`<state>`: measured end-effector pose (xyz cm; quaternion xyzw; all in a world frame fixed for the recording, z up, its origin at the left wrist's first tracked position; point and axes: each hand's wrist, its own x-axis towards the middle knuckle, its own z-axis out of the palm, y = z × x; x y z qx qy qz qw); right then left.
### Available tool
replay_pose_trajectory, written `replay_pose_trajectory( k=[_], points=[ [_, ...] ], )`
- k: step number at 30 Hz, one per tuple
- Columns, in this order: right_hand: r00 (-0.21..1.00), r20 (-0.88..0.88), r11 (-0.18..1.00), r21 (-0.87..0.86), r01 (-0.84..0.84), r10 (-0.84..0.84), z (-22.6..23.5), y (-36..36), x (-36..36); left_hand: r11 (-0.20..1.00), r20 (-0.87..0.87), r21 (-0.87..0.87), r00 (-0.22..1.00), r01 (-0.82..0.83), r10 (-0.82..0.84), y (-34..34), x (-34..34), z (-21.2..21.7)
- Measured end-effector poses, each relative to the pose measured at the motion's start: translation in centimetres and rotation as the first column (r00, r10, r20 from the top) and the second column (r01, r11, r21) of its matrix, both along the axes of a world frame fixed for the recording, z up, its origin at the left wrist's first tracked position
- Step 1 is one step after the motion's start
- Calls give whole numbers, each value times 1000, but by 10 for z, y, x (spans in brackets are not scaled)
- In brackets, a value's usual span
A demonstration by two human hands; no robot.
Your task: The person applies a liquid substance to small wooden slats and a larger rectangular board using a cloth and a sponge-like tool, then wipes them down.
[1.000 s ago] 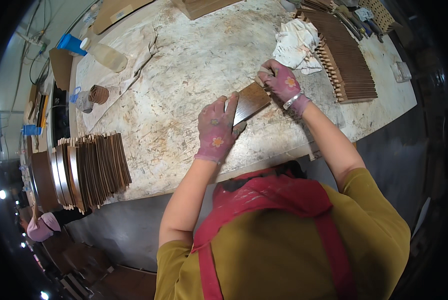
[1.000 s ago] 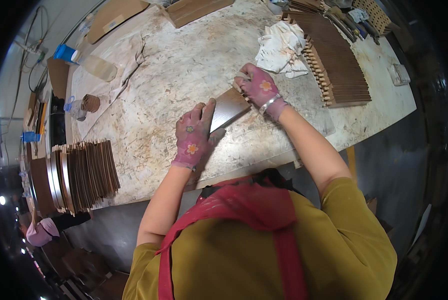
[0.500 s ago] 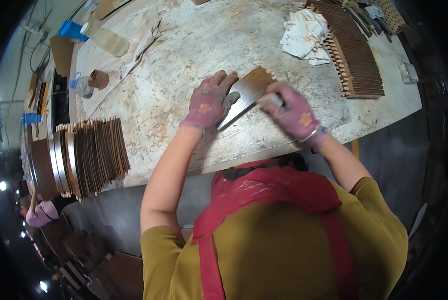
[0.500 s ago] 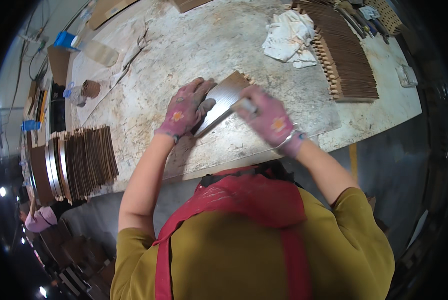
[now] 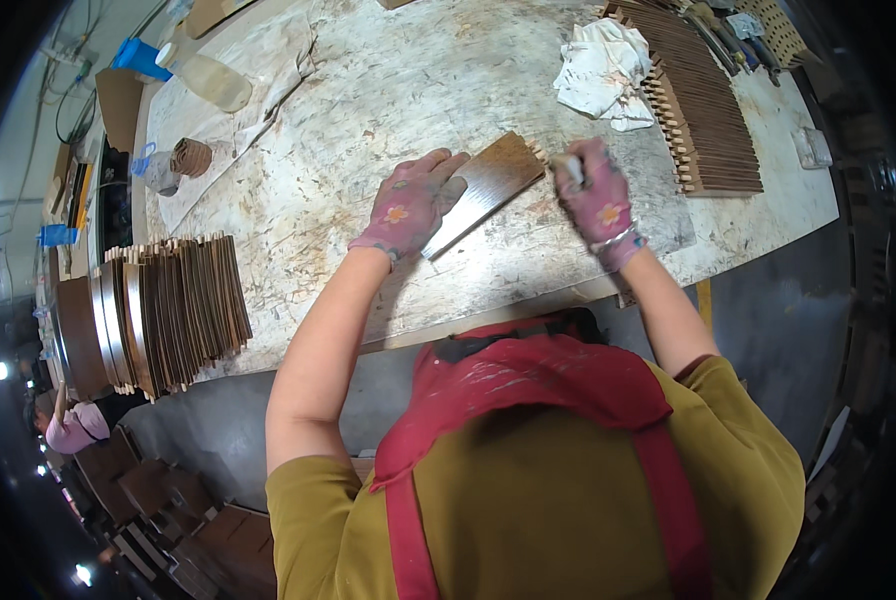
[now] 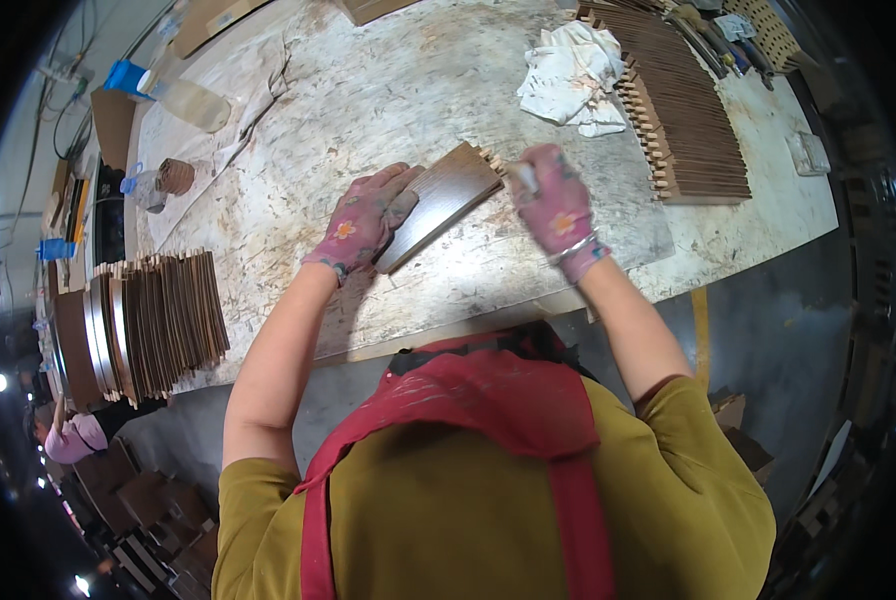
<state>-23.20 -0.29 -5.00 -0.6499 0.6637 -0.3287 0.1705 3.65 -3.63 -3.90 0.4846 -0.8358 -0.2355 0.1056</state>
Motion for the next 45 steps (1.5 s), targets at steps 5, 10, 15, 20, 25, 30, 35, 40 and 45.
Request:
replay_pose_trajectory(
  k=[5,10,15,20,25,30,35,40,45],
  points=[
    [966,260,992,-117,45,-13,-3,-16,-45,970,112,-239,991,-43,71,8,-18,14],
    [903,373,977,-57,-206,213,41,-20,-19,908,43,-390,982,-152,182,25,-57,9],
    [933,255,966,-28,-256,255,40,-22,-11,916,103,-354,966,-186,236,38,-68,1],
    [812,376,891,-104,-442,447,60,-54,3,843,81,-517,972,-150,222,44,-75,-18],
    [249,9,248,-137,-959,968,75,-91,99,875,-113,-386,956,-293,271,47,-83,-27],
    [-189,-274,-112,272,-956,943,81,-65,170,965,-183,22,948,-262,262,54,-85,-68],
    [-109,-299,28,419,-908,948,74,-85,181,938,-4,-189,956,-290,295,49,-86,-42],
    [236,-202,274,185,-944,951,66,-136,156,792,-35,-553,957,-259,288,42,-80,-12],
    [501,22,500,-122,-858,865,92,-127,69,865,58,-483,981,-134,184,41,-66,3]
  ],
)
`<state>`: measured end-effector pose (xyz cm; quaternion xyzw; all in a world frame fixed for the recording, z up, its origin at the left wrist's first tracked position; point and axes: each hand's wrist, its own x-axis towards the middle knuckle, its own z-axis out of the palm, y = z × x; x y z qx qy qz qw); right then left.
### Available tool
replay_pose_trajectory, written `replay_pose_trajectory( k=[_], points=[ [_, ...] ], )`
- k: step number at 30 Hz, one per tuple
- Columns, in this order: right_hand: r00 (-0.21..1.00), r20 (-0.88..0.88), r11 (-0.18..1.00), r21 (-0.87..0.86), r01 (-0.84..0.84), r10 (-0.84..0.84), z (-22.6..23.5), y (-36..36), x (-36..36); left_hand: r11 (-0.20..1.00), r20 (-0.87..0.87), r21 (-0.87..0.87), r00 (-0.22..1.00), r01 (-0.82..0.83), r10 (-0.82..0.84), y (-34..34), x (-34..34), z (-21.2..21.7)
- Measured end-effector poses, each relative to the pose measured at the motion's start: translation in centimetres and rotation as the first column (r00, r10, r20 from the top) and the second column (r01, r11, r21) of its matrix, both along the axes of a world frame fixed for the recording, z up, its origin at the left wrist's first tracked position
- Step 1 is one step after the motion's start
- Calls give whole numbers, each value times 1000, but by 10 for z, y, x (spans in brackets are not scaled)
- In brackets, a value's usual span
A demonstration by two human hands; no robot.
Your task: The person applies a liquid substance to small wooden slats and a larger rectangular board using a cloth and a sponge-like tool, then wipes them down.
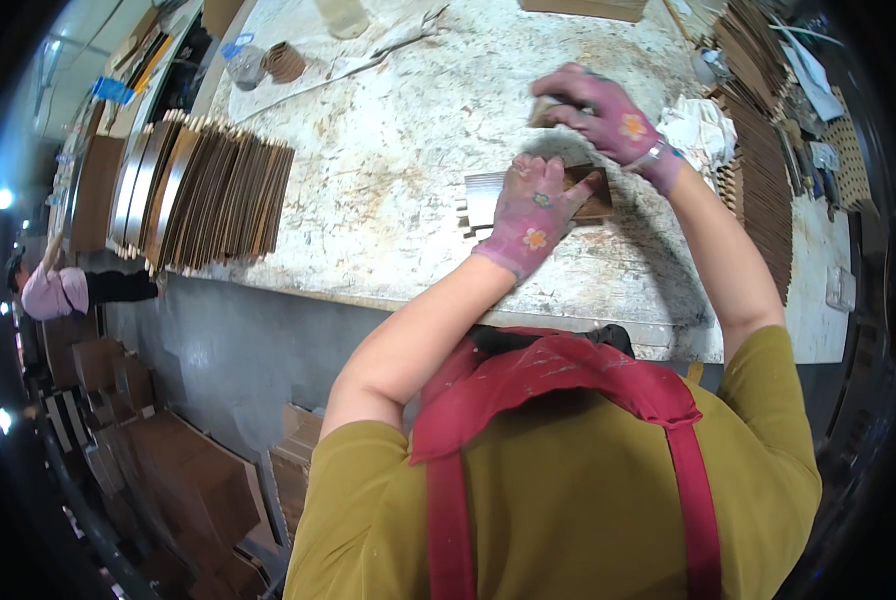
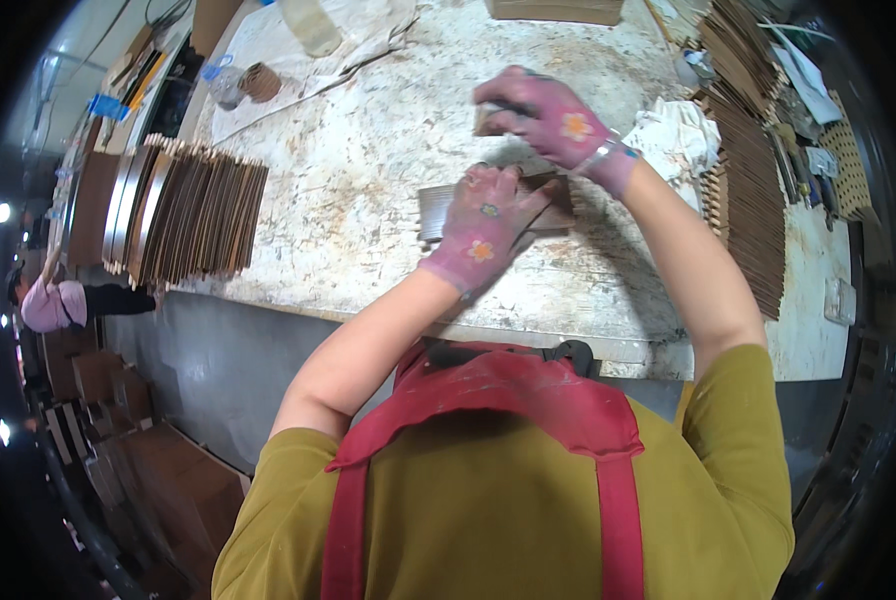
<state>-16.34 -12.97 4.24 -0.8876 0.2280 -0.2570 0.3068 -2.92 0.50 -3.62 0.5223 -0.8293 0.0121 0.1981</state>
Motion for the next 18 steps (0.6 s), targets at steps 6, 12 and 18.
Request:
replay_pose_trajectory(
  k=[6,12,18],
  points=[
    [803,301,825,428,368,-514,-23,8,-126,903,-261,397,964,163,-60,-1,8,75],
    [700,32,588,571,573,-714,-41,50,-115,889,-151,453,989,70,-1,-33,24,35],
    [721,-103,617,444,650,-685,-59,55,-73,982,44,191,999,-9,1,-3,15,7]
  ],
)
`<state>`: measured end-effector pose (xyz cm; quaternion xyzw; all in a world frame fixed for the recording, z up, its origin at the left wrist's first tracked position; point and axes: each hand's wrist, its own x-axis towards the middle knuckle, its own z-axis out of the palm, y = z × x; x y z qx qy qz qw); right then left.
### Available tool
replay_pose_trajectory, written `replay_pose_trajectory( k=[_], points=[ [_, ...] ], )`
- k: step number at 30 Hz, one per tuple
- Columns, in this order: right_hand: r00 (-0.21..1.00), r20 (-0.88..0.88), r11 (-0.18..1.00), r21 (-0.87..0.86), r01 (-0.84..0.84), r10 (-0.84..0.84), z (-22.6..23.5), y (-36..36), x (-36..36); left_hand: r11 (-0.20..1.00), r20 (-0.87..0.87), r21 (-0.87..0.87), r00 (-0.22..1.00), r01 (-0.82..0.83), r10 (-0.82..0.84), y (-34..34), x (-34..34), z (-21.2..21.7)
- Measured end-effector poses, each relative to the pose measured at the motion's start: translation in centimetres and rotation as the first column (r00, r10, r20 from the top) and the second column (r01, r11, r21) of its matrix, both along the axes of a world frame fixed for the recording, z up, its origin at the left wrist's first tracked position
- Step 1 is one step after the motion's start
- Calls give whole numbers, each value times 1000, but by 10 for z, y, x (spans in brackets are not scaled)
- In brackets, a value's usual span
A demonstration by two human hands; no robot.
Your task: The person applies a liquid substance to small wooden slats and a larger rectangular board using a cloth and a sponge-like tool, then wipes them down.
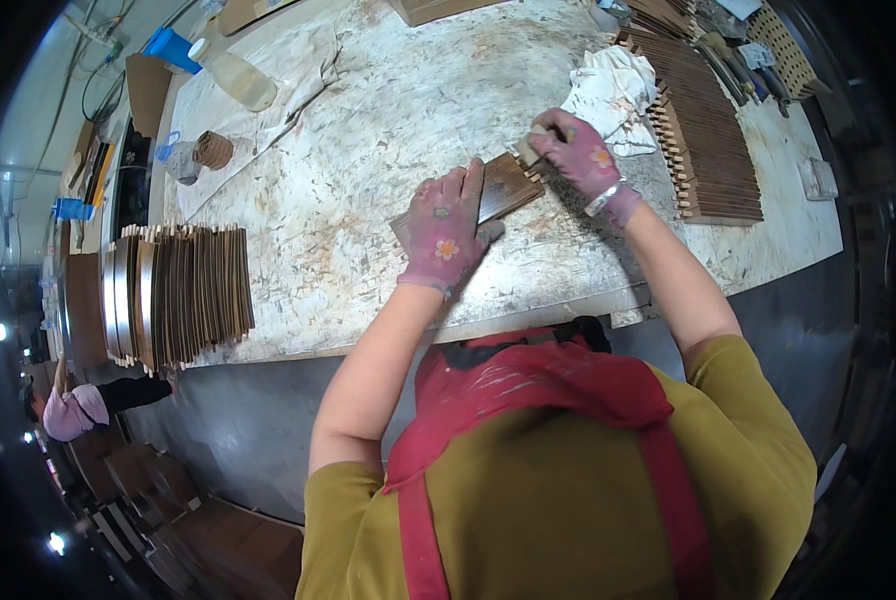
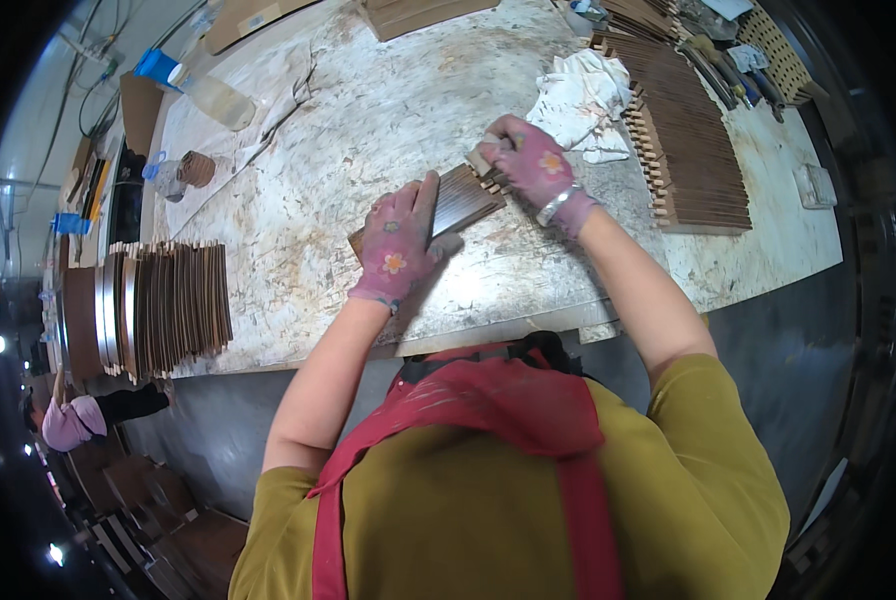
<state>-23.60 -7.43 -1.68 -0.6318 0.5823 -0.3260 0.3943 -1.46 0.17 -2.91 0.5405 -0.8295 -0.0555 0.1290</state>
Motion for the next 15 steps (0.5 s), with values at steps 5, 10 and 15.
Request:
replay_pose_trajectory(
  k=[5,10,15],
  points=[
    [977,-211,994,-88,-64,45,-3,-2,17,1000,-24,-12,1000,-5,4,0,0,-5],
    [977,-209,999,-2,-47,46,4,22,7,1000,-1,-23,1000,-20,20,3,1,-8],
    [965,-193,982,106,-157,176,13,35,-21,996,-49,-86,998,29,-33,-4,4,-11]
  ],
)
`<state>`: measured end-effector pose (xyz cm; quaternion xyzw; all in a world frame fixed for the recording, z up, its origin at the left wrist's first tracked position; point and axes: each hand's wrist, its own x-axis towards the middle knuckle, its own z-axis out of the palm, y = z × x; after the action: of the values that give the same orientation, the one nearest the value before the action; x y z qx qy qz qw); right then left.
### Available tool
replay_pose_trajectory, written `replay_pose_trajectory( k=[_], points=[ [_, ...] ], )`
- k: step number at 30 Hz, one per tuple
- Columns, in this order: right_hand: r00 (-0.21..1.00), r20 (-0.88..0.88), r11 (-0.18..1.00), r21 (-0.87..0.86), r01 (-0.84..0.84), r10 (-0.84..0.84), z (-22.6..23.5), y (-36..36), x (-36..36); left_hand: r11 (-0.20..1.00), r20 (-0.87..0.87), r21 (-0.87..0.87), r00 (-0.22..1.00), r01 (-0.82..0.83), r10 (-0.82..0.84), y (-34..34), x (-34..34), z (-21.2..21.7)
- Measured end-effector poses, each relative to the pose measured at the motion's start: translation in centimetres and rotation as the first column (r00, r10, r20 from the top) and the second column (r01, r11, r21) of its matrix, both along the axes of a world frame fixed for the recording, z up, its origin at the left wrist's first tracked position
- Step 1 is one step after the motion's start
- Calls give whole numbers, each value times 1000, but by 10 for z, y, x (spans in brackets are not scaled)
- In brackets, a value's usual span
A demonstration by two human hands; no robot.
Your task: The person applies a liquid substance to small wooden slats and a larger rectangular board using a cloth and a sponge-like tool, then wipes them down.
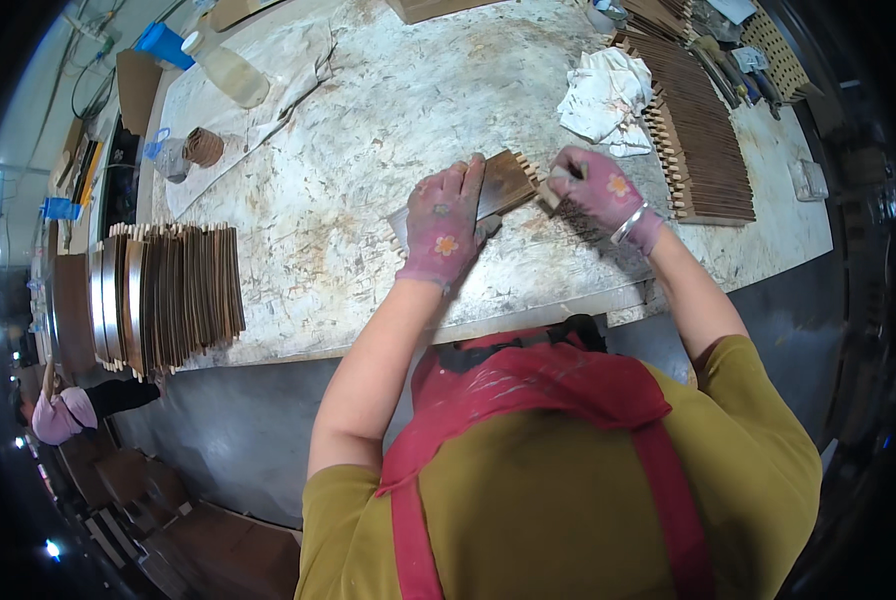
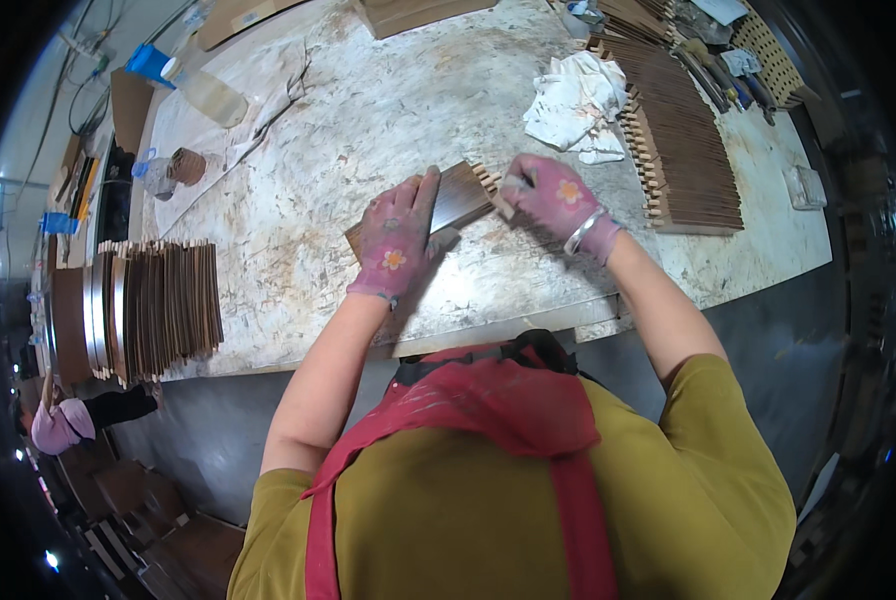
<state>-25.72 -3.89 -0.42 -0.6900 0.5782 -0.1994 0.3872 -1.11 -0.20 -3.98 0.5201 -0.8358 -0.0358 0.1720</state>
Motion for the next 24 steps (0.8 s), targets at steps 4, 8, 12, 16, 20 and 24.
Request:
replay_pose_trajectory(
  k=[4,8,12,16,20,24],
  points=[
    [997,76,999,-45,14,-11,6,-29,11,999,-27,-40,1000,-8,7,-2,-1,-2],
    [995,-72,991,-119,65,-74,-13,-27,25,997,-32,54,998,-49,51,-1,-4,-5],
    [990,-124,996,53,-66,72,-3,-20,0,1000,-44,-20,999,-19,19,1,0,-2],
    [988,50,988,-50,-147,149,20,-41,31,979,-23,-194,997,67,-72,11,-10,-18],
    [915,74,916,-98,-389,396,25,-43,136,986,-72,-156,995,58,-70,14,-13,-21],
    [685,-312,673,-163,-722,659,9,-39,210,988,-492,60,856,-145,156,25,-12,-41]
  ],
)
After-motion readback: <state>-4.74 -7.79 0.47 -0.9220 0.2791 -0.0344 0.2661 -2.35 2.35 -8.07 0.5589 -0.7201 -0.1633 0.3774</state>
